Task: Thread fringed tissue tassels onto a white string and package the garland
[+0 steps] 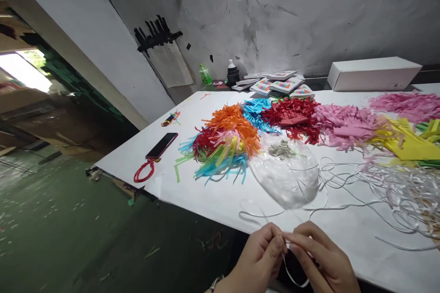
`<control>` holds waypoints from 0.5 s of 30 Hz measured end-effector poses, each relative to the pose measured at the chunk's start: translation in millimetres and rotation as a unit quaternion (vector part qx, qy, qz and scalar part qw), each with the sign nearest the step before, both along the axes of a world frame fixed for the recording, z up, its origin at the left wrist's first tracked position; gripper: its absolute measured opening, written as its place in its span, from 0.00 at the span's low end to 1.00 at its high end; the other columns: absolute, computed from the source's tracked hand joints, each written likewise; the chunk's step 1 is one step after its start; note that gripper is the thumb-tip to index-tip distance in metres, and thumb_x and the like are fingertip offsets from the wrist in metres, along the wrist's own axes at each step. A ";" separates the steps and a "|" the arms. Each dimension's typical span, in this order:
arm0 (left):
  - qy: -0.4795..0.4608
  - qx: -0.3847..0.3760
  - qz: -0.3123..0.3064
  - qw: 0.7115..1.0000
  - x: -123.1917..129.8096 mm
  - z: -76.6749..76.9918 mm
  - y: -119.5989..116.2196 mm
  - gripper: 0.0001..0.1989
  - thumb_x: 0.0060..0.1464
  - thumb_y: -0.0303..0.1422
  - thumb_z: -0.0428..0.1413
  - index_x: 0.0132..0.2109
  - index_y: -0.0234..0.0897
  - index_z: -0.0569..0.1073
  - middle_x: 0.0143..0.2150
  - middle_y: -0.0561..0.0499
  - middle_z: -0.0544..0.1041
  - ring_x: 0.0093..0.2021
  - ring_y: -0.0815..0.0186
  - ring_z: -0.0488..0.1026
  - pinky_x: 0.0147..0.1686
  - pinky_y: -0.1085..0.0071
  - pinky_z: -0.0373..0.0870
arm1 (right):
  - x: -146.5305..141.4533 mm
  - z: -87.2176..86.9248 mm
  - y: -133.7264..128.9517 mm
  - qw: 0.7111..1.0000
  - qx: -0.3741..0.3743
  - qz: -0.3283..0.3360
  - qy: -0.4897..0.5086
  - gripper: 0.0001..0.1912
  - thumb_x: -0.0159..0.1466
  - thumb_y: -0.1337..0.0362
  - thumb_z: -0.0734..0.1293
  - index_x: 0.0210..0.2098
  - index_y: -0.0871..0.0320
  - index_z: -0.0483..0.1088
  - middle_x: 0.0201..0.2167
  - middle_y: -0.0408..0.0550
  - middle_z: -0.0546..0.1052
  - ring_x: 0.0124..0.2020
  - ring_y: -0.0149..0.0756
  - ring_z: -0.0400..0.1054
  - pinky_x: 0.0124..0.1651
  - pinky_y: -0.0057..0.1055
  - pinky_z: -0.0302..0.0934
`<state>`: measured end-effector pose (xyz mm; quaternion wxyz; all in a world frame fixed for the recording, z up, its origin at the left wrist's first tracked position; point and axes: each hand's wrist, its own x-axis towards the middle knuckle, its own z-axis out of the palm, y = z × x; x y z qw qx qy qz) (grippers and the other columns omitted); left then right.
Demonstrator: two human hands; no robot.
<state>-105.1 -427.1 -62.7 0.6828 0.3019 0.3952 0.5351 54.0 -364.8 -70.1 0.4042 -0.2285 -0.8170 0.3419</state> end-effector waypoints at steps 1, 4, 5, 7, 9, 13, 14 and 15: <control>0.002 -0.003 -0.023 1.000 1.7 -0.1 0.6 0.25 0.55 0.55 0.60 0.33 0.39 0.62 0.18 0.65 0.53 0.16 0.77 0.44 0.17 0.76 0.41 | -1.0 4.5 0.0 1.000 -0.021 0.003 0.019 0.11 0.70 0.69 0.61 0.48 0.51 0.70 0.35 0.43 0.72 0.34 0.29 0.71 0.37 0.22 0.67; 0.032 -0.004 -0.063 0.997 0.6 1.2 4.3 0.25 0.55 0.57 0.57 0.34 0.40 0.61 0.20 0.65 0.54 0.17 0.77 0.45 0.18 0.76 0.44 | -5.8 13.5 2.7 0.995 -0.073 -0.038 0.062 0.09 0.70 0.68 0.61 0.34 0.54 0.69 0.29 0.41 0.69 0.30 0.29 0.67 0.34 0.22 0.63; 0.066 0.004 -0.070 0.995 -2.2 2.6 6.0 0.25 0.56 0.57 0.56 0.34 0.39 0.61 0.20 0.64 0.54 0.18 0.76 0.46 0.18 0.75 0.45 | -6.8 15.2 5.1 0.991 -0.090 -0.066 0.074 0.09 0.70 0.67 0.62 0.32 0.54 0.67 0.29 0.41 0.68 0.30 0.29 0.67 0.34 0.22 0.62; 0.174 0.033 -0.080 0.981 -9.7 7.5 10.1 0.24 0.60 0.56 0.52 0.34 0.39 0.63 0.21 0.62 0.56 0.20 0.74 0.49 0.20 0.75 0.48 | -7.1 17.8 11.3 0.982 -0.111 -0.116 0.095 0.09 0.70 0.65 0.63 0.31 0.54 0.67 0.29 0.40 0.69 0.31 0.29 0.66 0.36 0.22 0.62; 0.307 0.077 -0.082 0.945 -17.8 15.0 14.5 0.22 0.65 0.52 0.48 0.35 0.37 0.65 0.23 0.58 0.61 0.23 0.72 0.55 0.25 0.74 0.53 | -6.8 20.0 17.8 0.977 -0.120 -0.142 0.105 0.10 0.70 0.63 0.63 0.31 0.54 0.68 0.30 0.40 0.69 0.32 0.29 0.66 0.37 0.23 0.61; 0.472 0.147 -0.043 0.868 -32.3 28.8 22.8 0.15 0.68 0.39 0.46 0.34 0.37 0.68 0.30 0.53 0.68 0.29 0.68 0.62 0.32 0.72 0.59 | -9.5 26.8 29.1 0.970 -0.126 -0.163 0.131 0.11 0.69 0.60 0.64 0.31 0.55 0.70 0.30 0.41 0.70 0.33 0.30 0.66 0.37 0.24 0.60; 0.493 0.152 -0.037 0.856 -36.8 30.1 24.5 0.14 0.67 0.37 0.46 0.34 0.37 0.68 0.30 0.52 0.69 0.30 0.67 0.63 0.33 0.72 0.60 | -10.3 29.4 33.0 0.960 -0.139 -0.183 0.158 0.11 0.68 0.58 0.65 0.31 0.55 0.70 0.30 0.42 0.70 0.32 0.30 0.65 0.36 0.24 0.60; 0.510 0.154 -0.033 0.845 -42.3 30.2 25.9 0.12 0.66 0.35 0.47 0.34 0.37 0.68 0.30 0.52 0.70 0.29 0.67 0.64 0.33 0.72 0.60 | -10.4 32.3 37.9 0.946 -0.161 -0.204 0.194 0.11 0.67 0.56 0.67 0.31 0.55 0.71 0.30 0.42 0.69 0.31 0.29 0.64 0.34 0.25 0.59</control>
